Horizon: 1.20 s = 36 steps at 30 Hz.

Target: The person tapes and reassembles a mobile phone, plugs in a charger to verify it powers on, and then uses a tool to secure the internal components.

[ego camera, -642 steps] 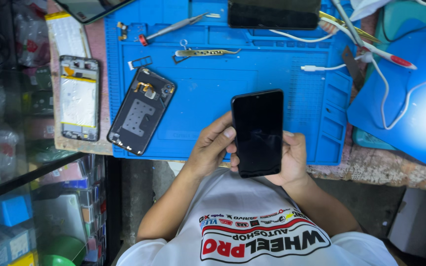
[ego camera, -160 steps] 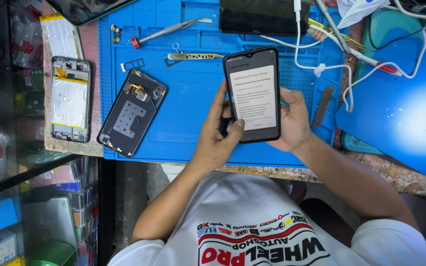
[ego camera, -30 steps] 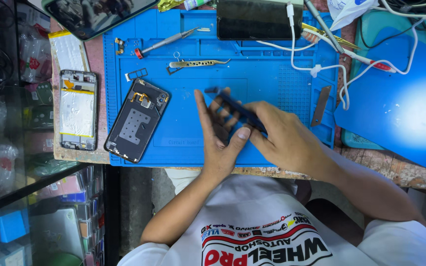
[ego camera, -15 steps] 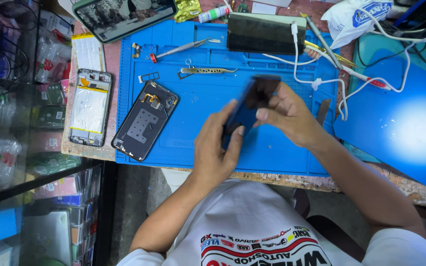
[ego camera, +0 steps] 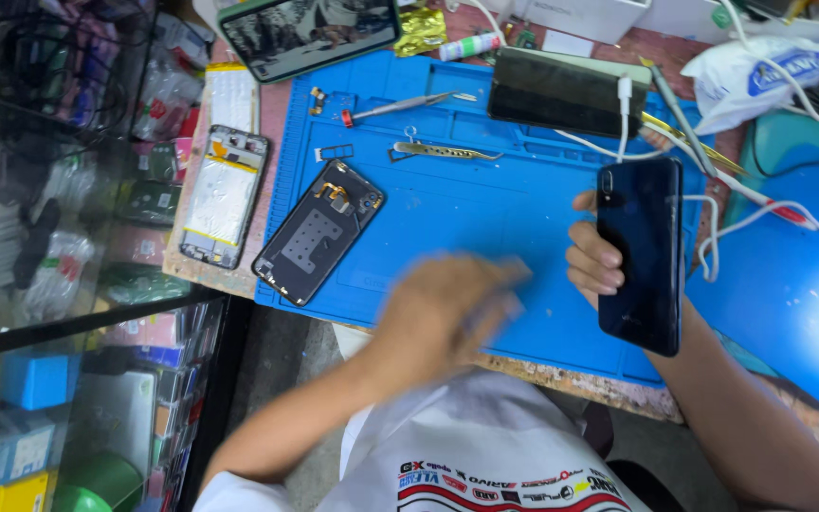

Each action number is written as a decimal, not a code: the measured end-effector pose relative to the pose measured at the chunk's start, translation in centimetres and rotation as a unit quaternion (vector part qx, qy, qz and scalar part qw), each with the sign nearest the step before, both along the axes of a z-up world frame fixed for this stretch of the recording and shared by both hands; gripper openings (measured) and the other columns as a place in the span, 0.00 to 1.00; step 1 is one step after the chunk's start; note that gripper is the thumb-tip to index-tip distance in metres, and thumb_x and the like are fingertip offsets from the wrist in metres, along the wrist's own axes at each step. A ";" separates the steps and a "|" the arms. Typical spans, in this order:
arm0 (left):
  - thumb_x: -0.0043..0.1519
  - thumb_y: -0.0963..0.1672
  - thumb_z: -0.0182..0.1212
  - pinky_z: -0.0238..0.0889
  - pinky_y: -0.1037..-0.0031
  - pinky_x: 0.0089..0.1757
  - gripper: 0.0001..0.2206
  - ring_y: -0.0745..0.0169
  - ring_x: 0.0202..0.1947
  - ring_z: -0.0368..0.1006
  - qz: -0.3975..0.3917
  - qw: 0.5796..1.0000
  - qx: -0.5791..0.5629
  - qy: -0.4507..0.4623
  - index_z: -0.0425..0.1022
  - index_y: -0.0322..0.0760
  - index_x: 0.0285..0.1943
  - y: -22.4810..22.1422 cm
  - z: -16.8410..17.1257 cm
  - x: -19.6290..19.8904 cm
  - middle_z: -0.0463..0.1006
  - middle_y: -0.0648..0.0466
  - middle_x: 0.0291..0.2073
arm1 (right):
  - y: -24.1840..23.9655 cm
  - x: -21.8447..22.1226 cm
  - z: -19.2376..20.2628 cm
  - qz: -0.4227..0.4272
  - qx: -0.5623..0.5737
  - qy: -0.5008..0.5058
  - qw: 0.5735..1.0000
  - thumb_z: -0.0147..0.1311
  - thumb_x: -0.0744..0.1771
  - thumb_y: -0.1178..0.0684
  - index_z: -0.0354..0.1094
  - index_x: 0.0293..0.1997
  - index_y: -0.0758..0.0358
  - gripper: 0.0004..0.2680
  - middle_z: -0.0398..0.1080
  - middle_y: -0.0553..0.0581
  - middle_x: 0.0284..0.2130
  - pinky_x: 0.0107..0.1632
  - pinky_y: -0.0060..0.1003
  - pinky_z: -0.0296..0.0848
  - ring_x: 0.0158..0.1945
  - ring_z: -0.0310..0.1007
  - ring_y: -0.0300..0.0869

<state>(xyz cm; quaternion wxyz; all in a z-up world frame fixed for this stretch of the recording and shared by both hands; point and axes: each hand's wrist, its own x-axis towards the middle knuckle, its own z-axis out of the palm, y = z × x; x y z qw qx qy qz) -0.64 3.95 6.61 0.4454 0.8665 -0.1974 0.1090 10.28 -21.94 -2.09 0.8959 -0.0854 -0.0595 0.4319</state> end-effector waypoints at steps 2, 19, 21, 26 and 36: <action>0.61 0.43 0.67 0.64 0.59 0.41 0.12 0.47 0.39 0.73 0.117 0.985 0.122 -0.023 0.77 0.37 0.53 3.0 -0.9 3.0 0.78 0.49 0.39 | 0.2 -0.3 -0.6 0.012 0.020 0.026 0.999 0.41 0.74 0.49 0.58 0.68 0.75 0.17 0.64 0.58 0.29 0.33 0.34 0.66 0.28 0.64 0.41; 0.60 0.45 0.70 0.63 0.56 0.45 0.08 0.45 0.45 0.74 0.173 0.947 0.270 0.027 0.82 0.38 0.43 8.6 -4.3 10.4 0.79 0.48 0.40 | 1.3 -1.0 2.2 -0.069 -0.311 -0.052 0.946 0.36 0.73 0.33 0.62 0.53 0.66 0.21 0.59 0.50 0.19 0.20 0.28 0.57 0.18 0.58 0.34; 0.60 0.45 0.70 0.64 0.56 0.45 0.08 0.45 0.45 0.75 0.172 0.948 0.268 0.029 0.82 0.38 0.43 8.7 -4.4 10.4 0.79 0.48 0.40 | 1.6 -0.9 2.2 -0.074 -0.339 -0.038 0.937 0.37 0.72 0.34 0.62 0.53 0.65 0.20 0.59 0.49 0.18 0.21 0.29 0.58 0.17 0.58 0.34; 0.61 0.45 0.69 0.63 0.56 0.44 0.07 0.46 0.45 0.75 0.172 0.944 0.277 0.047 0.82 0.38 0.43 8.7 -4.3 10.6 0.79 0.48 0.40 | 2.0 -1.1 2.2 -0.084 -0.406 -0.047 0.909 0.40 0.71 0.34 0.63 0.52 0.64 0.20 0.60 0.50 0.18 0.21 0.30 0.59 0.17 0.58 0.35; 0.61 0.46 0.69 0.61 0.55 0.45 0.08 0.45 0.46 0.74 0.161 0.941 0.289 0.074 0.82 0.38 0.42 8.8 -4.1 11.0 0.79 0.47 0.40 | 2.1 -1.0 2.1 -0.088 -0.424 -0.048 0.900 0.41 0.71 0.34 0.65 0.51 0.63 0.20 0.60 0.50 0.17 0.21 0.30 0.60 0.17 0.59 0.35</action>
